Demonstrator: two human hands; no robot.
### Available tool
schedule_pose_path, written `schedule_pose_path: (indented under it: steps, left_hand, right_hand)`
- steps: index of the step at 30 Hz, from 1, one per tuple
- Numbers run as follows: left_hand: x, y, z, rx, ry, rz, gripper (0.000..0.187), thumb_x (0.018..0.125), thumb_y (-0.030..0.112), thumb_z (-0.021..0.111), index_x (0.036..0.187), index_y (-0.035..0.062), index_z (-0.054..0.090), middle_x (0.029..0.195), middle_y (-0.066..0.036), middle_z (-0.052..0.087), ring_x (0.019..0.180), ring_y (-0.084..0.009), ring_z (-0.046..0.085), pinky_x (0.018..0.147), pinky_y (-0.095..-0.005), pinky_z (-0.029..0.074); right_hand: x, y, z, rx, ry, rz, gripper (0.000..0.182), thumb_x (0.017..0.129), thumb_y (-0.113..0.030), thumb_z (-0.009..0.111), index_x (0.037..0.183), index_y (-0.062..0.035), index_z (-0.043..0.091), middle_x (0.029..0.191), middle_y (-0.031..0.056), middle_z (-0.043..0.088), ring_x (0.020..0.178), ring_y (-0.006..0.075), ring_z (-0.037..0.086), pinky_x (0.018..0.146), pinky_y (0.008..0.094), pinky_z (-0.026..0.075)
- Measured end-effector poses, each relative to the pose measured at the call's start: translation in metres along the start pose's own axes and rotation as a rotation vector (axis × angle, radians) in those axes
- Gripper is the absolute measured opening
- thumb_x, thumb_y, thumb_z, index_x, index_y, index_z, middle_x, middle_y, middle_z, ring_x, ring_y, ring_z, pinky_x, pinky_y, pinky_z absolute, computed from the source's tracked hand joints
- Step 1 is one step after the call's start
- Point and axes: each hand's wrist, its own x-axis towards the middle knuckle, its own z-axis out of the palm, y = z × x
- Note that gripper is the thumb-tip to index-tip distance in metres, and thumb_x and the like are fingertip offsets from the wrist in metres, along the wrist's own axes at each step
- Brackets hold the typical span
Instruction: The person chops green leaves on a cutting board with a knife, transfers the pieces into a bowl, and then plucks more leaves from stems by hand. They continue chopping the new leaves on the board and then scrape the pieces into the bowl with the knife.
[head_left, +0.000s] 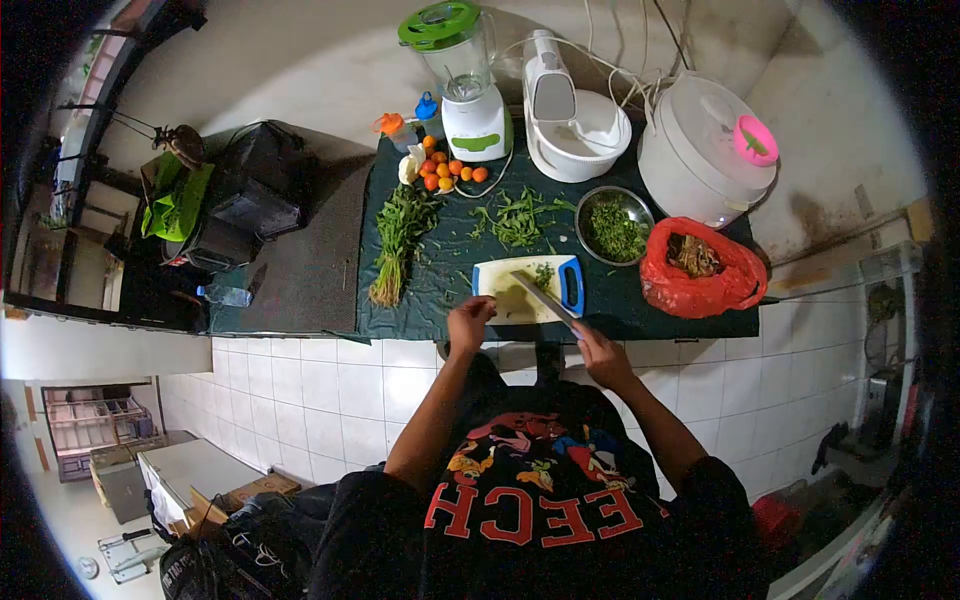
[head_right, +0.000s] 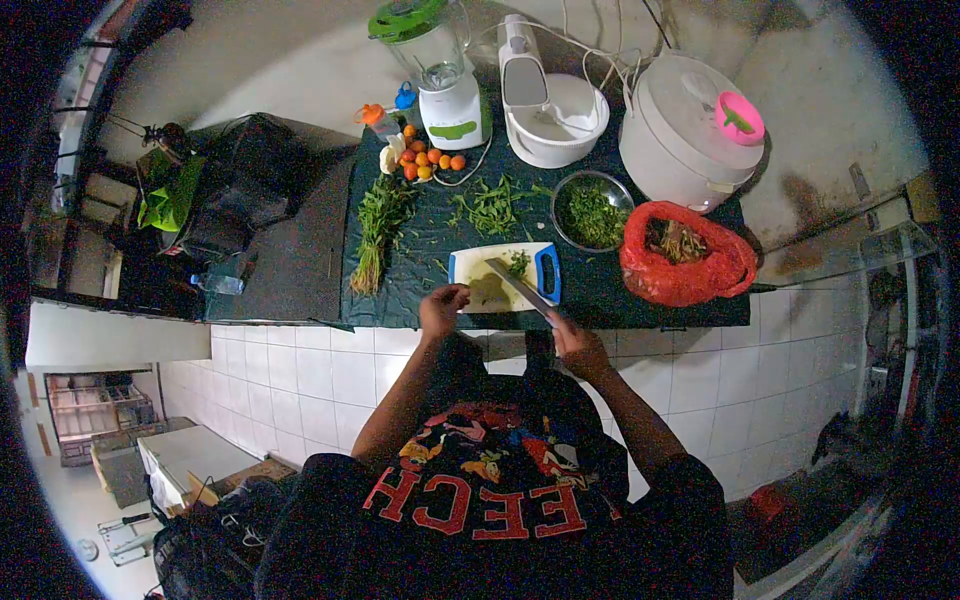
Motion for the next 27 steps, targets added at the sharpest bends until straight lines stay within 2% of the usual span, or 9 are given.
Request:
schedule_pose_path:
  steps: [1,3,5,8,10,14,22,24,27]
  left_hand:
    - [0.0,0.0,0.005,0.213,-0.039,-0.017,0.019,0.095,0.016,0.073,0.103,-0.0005,0.076,0.087,-0.01,0.078,0.079,-0.0143,0.074,0.074,-0.0295,0.057]
    - [0.0,0.004,0.013,0.202,-0.081,0.025,0.023,0.095,0.019,0.071,0.108,0.0007,0.076,0.09,-0.013,0.078,0.08,-0.016,0.075,0.075,-0.0306,0.057]
    - [0.001,0.026,0.02,0.424,-0.073,0.195,0.021,0.096,0.016,0.067,0.107,0.0006,0.076,0.088,-0.013,0.078,0.08,-0.02,0.076,0.074,-0.0321,0.057]
    - [0.019,0.017,0.01,0.338,0.072,0.106,0.022,0.096,0.018,0.066,0.105,0.0007,0.076,0.085,-0.015,0.076,0.08,-0.0251,0.075,0.075,-0.0347,0.057]
    - [0.022,0.02,-0.005,0.296,0.164,0.052,0.022,0.096,0.02,0.066,0.104,0.0011,0.075,0.085,-0.015,0.076,0.079,-0.0265,0.075,0.075,-0.0357,0.056]
    - [0.032,-0.003,-0.032,0.387,0.248,0.068,0.025,0.097,0.025,0.067,0.103,0.0026,0.075,0.086,-0.016,0.075,0.079,-0.0281,0.074,0.074,-0.0382,0.055]
    - [0.014,-0.003,-0.014,0.416,0.2,0.056,0.024,0.095,0.025,0.07,0.103,0.0031,0.076,0.086,-0.015,0.075,0.082,-0.0255,0.074,0.074,-0.0369,0.055]
    - [0.015,0.003,-0.008,0.27,0.1,-0.119,0.025,0.093,0.025,0.074,0.104,0.0034,0.077,0.089,-0.014,0.076,0.084,-0.0241,0.074,0.075,-0.0356,0.055]
    - [0.012,0.007,0.001,0.349,0.08,0.064,0.025,0.09,0.025,0.076,0.104,0.0035,0.077,0.092,-0.014,0.077,0.085,-0.0241,0.075,0.077,-0.0344,0.056]
  right_hand:
    - [0.003,0.001,-0.002,-0.024,0.041,-0.013,0.043,0.102,-0.013,0.053,0.144,-0.0057,0.05,0.118,0.0196,0.07,0.094,0.0365,0.071,0.077,0.0449,0.059]
    - [0.006,-0.001,-0.002,0.029,0.026,0.035,0.043,0.103,-0.014,0.053,0.144,-0.0059,0.05,0.121,0.0207,0.069,0.099,0.0374,0.071,0.081,0.0453,0.058]
    - [0.004,-0.009,-0.003,0.086,0.003,0.092,0.042,0.103,-0.014,0.052,0.144,-0.006,0.05,0.124,0.0218,0.068,0.104,0.0382,0.07,0.084,0.0458,0.058]
    - [-0.001,-0.021,-0.003,0.148,-0.116,0.219,0.043,0.104,-0.018,0.051,0.146,-0.0074,0.049,0.127,0.0235,0.067,0.112,0.0396,0.067,0.093,0.0476,0.055]
    - [-0.008,-0.016,0.008,0.284,-0.277,0.226,0.05,0.106,-0.032,0.05,0.151,-0.0127,0.044,0.125,0.026,0.066,0.112,0.0434,0.066,0.095,0.0509,0.052]
    - [-0.01,-0.03,0.008,0.273,-0.463,0.226,0.05,0.108,-0.041,0.043,0.153,-0.0179,0.042,0.137,0.0232,0.061,0.119,0.0413,0.064,0.097,0.05,0.052]
    - [0.0,-0.023,0.008,0.155,-0.297,0.113,0.046,0.106,-0.027,0.05,0.151,-0.0183,0.047,0.128,0.0179,0.067,0.108,0.0393,0.069,0.087,0.0491,0.057]
    - [0.003,-0.018,0.013,0.137,-0.212,0.089,0.046,0.105,-0.025,0.052,0.15,-0.0175,0.048,0.125,0.0175,0.069,0.105,0.0391,0.069,0.084,0.0484,0.058]
    - [0.007,-0.012,0.013,0.073,-0.192,0.156,0.046,0.105,-0.024,0.051,0.15,-0.015,0.048,0.124,0.0185,0.069,0.104,0.0391,0.07,0.083,0.0478,0.058]
